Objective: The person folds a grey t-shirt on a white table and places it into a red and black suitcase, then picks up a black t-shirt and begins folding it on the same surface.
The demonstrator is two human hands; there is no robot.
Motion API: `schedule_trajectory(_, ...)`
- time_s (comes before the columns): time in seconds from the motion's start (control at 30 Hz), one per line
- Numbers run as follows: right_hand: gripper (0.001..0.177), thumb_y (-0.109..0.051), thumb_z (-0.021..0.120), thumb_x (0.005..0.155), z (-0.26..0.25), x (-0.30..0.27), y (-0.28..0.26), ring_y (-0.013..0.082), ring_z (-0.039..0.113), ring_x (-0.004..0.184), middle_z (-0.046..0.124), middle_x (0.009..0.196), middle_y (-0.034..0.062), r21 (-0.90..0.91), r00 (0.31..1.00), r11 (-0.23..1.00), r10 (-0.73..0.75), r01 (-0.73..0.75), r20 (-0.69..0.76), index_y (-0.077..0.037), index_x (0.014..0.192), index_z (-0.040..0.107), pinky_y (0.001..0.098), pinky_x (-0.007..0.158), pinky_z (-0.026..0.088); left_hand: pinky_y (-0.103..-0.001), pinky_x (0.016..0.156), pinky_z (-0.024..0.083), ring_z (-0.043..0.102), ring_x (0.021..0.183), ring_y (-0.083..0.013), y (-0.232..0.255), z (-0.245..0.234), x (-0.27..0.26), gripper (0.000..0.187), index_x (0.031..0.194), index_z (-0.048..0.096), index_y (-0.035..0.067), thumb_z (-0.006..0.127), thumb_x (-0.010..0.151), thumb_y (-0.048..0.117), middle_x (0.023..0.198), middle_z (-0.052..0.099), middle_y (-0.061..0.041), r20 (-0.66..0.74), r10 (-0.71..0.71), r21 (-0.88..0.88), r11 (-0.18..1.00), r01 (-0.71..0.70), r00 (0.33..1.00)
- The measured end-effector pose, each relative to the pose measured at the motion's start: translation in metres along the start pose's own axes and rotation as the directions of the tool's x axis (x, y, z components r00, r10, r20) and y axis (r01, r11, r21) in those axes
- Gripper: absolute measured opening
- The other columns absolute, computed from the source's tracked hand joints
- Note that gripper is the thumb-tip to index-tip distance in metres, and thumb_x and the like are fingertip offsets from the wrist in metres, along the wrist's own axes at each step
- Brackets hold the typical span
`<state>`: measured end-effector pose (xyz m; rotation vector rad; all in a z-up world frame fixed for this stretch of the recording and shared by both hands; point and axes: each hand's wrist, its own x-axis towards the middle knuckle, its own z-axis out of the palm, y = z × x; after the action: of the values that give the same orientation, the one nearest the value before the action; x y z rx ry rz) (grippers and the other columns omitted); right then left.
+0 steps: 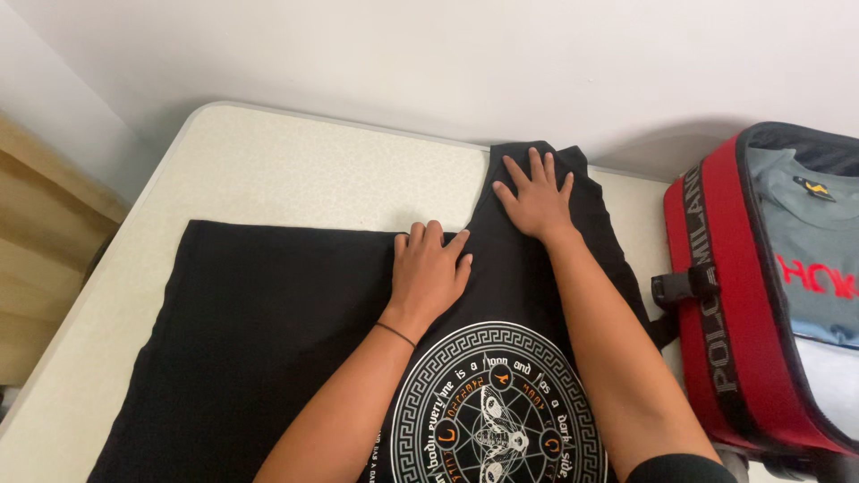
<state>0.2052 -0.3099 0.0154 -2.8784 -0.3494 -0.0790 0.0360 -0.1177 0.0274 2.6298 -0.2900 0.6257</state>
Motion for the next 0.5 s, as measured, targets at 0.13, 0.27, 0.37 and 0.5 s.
schedule_trajectory(0.13, 0.053, -0.041, 0.057, 0.098, 0.008, 0.01, 0.02, 0.0379, 0.022, 0.152, 0.036, 0.159, 0.0186, -0.053, 0.978, 0.993, -0.117, 0.109, -0.174, -0.018, 0.146, 0.054, 0.0689, 0.117, 0.013, -0.044, 0.081, 0.042, 0.054, 0.095, -0.0278, 0.0, 0.001, 0.003, 0.034, 0.118, 0.077, 0.013, 0.069, 0.09, 0.031, 0.097, 0.062, -0.01, -0.018, 0.011, 0.023, 1.0, -0.01, 1.0)
schedule_trajectory(0.27, 0.05, -0.021, 0.061, 0.093, 0.015, 0.03, 0.058, 0.0359, 0.042, 0.143, 0.054, 0.145, 0.0177, -0.21, 0.895, 0.954, -0.278, 0.215, -0.348, -0.007, 0.141, 0.06, 0.0627, 0.111, 0.032, -0.045, 0.08, 0.042, 0.054, 0.095, -0.0289, 0.002, 0.001, 0.003, 0.036, 0.118, 0.077, 0.012, 0.068, 0.088, 0.031, 0.098, 0.062, -0.011, -0.028, 0.009, 0.048, 0.999, -0.008, 1.0)
schedule_trajectory(0.37, 0.044, -0.018, 0.063, 0.09, 0.02, 0.04, 0.068, 0.0357, 0.049, 0.131, 0.06, 0.134, 0.0163, -0.247, 0.887, 0.938, -0.319, 0.244, -0.334, -0.006, 0.133, 0.066, 0.0571, 0.106, 0.038, -0.045, 0.08, 0.042, 0.054, 0.094, -0.0292, 0.004, 0.0, 0.004, 0.036, 0.118, 0.077, 0.012, 0.068, 0.088, 0.03, 0.097, 0.061, -0.011, -0.003, -0.003, 0.052, 0.999, 0.003, 1.0)
schedule_trajectory(0.5, 0.021, -0.013, 0.063, 0.093, 0.012, 0.034, 0.064, 0.0333, 0.053, 0.127, 0.065, 0.124, 0.0094, -0.16, 0.898, 0.957, -0.282, 0.241, -0.336, -0.009, 0.113, 0.07, 0.052, 0.105, 0.04, -0.045, 0.08, 0.042, 0.054, 0.094, -0.0293, 0.001, 0.002, 0.006, 0.034, 0.117, 0.077, 0.013, 0.067, 0.089, 0.029, 0.097, 0.062, -0.011, -0.001, -0.004, 0.048, 0.999, 0.004, 1.0)
